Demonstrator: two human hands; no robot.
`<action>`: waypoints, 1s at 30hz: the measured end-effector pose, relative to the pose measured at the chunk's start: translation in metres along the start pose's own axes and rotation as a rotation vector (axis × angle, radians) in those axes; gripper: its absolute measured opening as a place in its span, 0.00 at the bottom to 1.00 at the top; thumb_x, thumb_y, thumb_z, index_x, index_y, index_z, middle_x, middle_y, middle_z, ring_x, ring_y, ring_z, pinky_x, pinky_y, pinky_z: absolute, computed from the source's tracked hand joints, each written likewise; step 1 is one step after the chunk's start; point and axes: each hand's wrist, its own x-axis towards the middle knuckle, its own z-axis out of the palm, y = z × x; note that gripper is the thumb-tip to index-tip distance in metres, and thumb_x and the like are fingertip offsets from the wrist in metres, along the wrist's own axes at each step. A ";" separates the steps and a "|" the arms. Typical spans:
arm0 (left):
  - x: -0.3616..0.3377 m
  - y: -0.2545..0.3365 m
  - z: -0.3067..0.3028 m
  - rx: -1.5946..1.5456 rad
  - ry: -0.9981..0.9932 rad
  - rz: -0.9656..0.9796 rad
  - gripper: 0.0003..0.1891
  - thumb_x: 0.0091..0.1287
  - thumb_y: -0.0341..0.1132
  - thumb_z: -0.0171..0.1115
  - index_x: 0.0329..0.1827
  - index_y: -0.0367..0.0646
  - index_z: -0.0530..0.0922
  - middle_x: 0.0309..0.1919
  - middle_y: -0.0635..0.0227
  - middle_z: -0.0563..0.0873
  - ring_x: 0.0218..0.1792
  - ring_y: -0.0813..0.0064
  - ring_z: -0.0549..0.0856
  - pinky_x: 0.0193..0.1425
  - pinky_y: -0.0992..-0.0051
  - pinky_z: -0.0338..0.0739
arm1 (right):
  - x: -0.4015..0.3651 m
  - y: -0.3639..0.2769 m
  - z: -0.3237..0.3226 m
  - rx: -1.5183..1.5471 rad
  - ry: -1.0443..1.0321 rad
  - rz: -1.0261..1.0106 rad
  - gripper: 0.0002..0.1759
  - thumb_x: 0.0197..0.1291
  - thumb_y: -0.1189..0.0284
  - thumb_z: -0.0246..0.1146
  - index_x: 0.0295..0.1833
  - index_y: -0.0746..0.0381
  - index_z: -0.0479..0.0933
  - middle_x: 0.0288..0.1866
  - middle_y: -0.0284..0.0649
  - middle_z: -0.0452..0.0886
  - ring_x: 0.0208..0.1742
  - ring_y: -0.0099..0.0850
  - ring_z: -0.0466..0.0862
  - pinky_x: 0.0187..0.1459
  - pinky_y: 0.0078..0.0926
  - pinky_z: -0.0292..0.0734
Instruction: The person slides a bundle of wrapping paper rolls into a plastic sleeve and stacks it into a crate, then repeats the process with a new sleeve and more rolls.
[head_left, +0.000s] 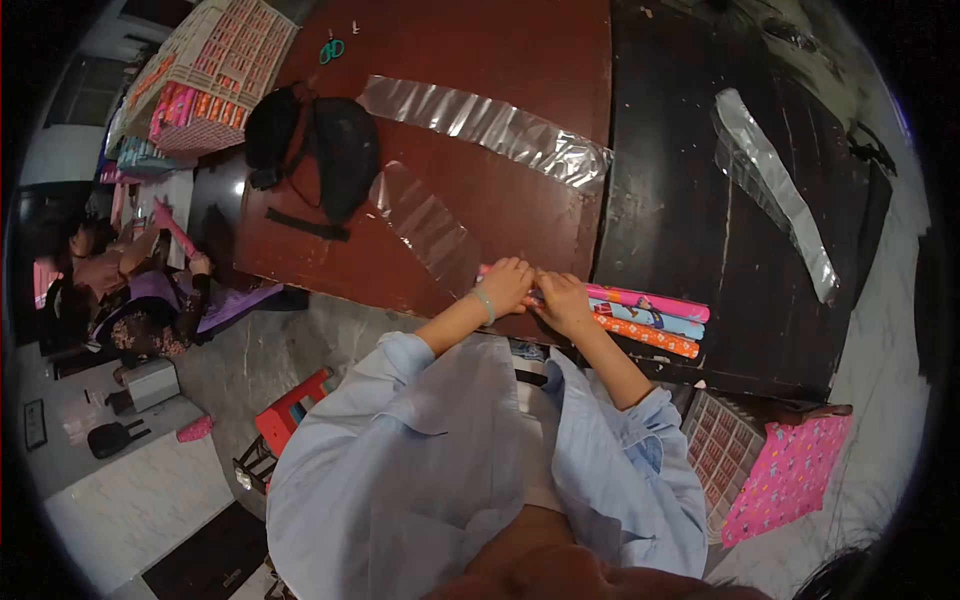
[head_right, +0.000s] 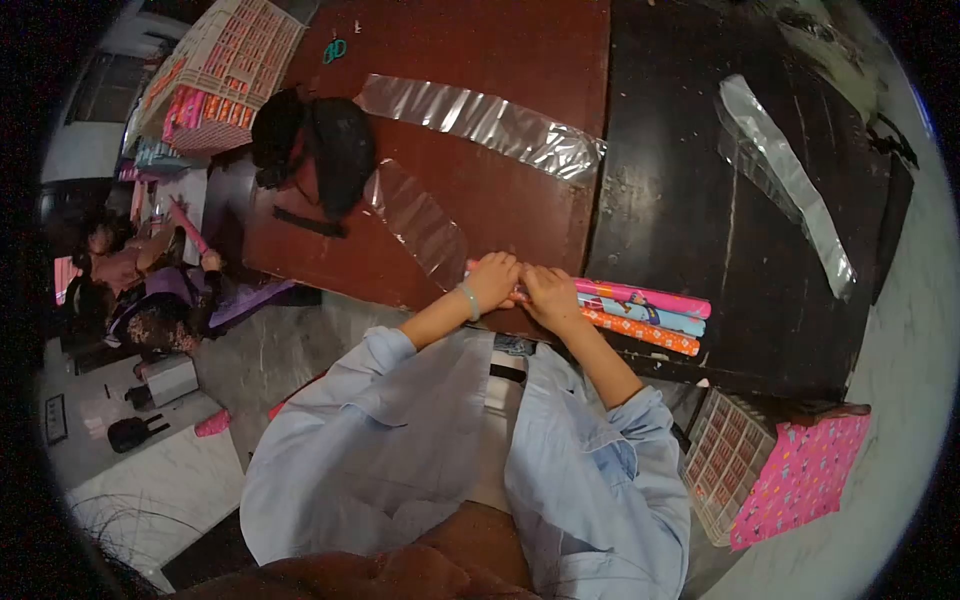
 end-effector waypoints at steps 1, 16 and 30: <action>-0.001 0.000 0.001 0.017 -0.020 -0.025 0.34 0.40 0.47 0.73 0.48 0.35 0.73 0.45 0.59 0.76 0.50 0.62 0.74 0.57 0.68 0.67 | -0.001 0.000 0.000 -0.019 -0.010 0.025 0.30 0.37 0.69 0.71 0.50 0.64 0.70 0.40 0.42 0.79 0.43 0.39 0.80 0.44 0.36 0.72; -0.003 -0.005 0.006 0.033 0.043 0.011 0.36 0.38 0.48 0.75 0.49 0.38 0.71 0.44 0.61 0.76 0.48 0.62 0.74 0.54 0.69 0.70 | -0.105 0.070 -0.132 -0.275 -0.126 0.146 0.45 0.36 0.58 0.72 0.62 0.62 0.66 0.58 0.42 0.73 0.59 0.39 0.72 0.59 0.41 0.63; 0.030 0.015 -0.002 0.042 0.039 0.139 0.42 0.36 0.47 0.76 0.54 0.33 0.69 0.49 0.57 0.75 0.53 0.60 0.73 0.59 0.68 0.67 | -0.117 0.084 -0.125 -0.231 -0.139 0.158 0.38 0.34 0.62 0.72 0.55 0.64 0.72 0.53 0.46 0.76 0.53 0.45 0.75 0.54 0.42 0.69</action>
